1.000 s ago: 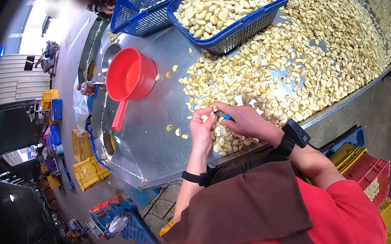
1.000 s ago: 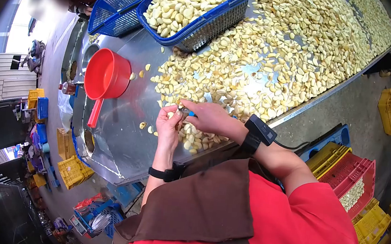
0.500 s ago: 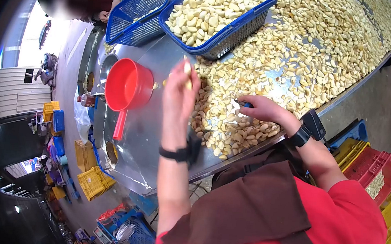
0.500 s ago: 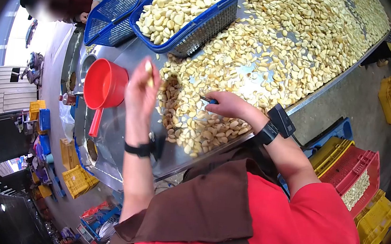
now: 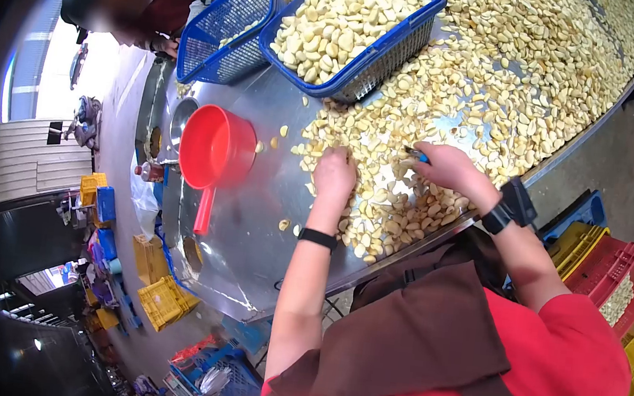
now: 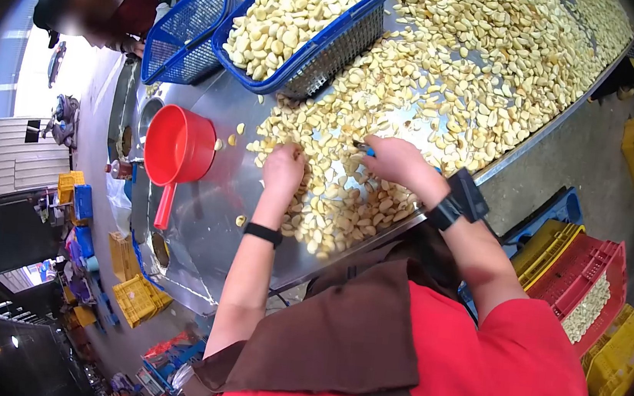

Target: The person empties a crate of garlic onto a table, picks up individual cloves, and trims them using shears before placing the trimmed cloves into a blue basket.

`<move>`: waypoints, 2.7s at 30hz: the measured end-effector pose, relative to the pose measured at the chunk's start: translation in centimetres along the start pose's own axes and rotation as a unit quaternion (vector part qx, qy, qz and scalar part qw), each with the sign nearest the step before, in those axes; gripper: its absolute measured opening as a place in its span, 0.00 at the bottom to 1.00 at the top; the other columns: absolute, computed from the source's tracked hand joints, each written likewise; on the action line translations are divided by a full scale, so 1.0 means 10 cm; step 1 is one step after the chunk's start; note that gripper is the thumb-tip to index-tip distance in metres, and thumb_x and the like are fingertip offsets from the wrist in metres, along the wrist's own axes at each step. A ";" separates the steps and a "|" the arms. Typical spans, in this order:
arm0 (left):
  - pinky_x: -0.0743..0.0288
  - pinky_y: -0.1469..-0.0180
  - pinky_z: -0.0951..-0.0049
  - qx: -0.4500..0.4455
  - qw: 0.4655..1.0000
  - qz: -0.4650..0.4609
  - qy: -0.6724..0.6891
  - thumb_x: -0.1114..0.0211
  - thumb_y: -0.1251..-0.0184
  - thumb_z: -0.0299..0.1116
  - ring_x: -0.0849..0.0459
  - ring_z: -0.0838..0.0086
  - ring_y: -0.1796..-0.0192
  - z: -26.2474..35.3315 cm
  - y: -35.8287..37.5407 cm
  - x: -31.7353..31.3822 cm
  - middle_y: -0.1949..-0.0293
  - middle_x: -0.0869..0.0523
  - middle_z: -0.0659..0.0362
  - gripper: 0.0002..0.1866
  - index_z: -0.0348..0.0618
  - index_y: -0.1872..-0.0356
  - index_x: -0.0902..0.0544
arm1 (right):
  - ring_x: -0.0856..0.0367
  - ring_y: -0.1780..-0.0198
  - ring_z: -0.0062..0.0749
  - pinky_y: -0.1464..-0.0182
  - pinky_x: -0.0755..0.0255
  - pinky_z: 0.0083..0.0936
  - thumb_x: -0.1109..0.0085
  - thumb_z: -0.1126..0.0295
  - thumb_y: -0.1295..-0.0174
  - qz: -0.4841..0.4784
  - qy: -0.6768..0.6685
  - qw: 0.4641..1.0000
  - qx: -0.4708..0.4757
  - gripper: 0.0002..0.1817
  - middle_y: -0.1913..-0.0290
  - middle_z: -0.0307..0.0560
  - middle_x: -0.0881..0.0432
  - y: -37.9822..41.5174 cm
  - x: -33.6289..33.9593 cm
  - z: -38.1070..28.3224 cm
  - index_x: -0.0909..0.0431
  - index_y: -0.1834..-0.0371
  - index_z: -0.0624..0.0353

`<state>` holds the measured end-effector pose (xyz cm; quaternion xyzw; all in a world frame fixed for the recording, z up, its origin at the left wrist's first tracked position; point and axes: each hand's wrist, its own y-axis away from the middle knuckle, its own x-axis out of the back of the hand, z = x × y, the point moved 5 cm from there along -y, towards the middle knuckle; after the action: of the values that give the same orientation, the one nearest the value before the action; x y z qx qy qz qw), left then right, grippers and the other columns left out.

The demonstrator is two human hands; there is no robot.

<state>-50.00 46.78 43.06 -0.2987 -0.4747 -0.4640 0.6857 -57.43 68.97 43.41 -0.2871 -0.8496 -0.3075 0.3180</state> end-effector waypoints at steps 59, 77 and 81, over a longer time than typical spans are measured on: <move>0.24 0.56 0.58 0.126 0.987 -0.096 -0.006 0.32 0.51 0.39 0.19 0.55 0.58 -0.05 1.25 0.25 0.60 0.20 0.51 0.14 0.46 0.64 0.20 | 0.20 0.52 0.51 0.50 0.27 0.37 0.44 0.56 0.45 -0.059 -0.172 0.968 0.172 0.28 0.54 0.60 0.18 -0.53 -0.64 -0.65 0.26 0.43 0.61; 0.17 0.53 0.66 0.258 0.520 -0.068 0.811 0.39 0.37 0.22 0.15 0.64 0.55 -0.11 1.45 0.13 0.57 0.16 0.52 0.15 0.40 0.49 0.24 | 0.18 0.57 0.43 0.52 0.28 0.31 0.42 0.59 0.39 -0.126 -0.183 0.963 0.156 0.26 0.58 0.56 0.18 0.12 -0.49 -0.63 0.29 0.38 0.56; 0.17 0.53 0.67 0.266 0.490 -0.037 0.829 0.39 0.36 0.22 0.15 0.64 0.55 -0.09 1.47 0.14 0.57 0.17 0.51 0.13 0.39 0.51 0.24 | 0.19 0.56 0.52 0.53 0.27 0.37 0.44 0.61 0.40 -0.125 -0.128 0.957 0.230 0.28 0.56 0.59 0.18 0.25 -0.54 -0.90 0.33 0.35 0.53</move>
<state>-36.01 51.24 44.53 0.4387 0.2013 -0.3741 0.7919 -48.98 62.68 45.84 -0.1346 -0.9601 -0.1021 0.2227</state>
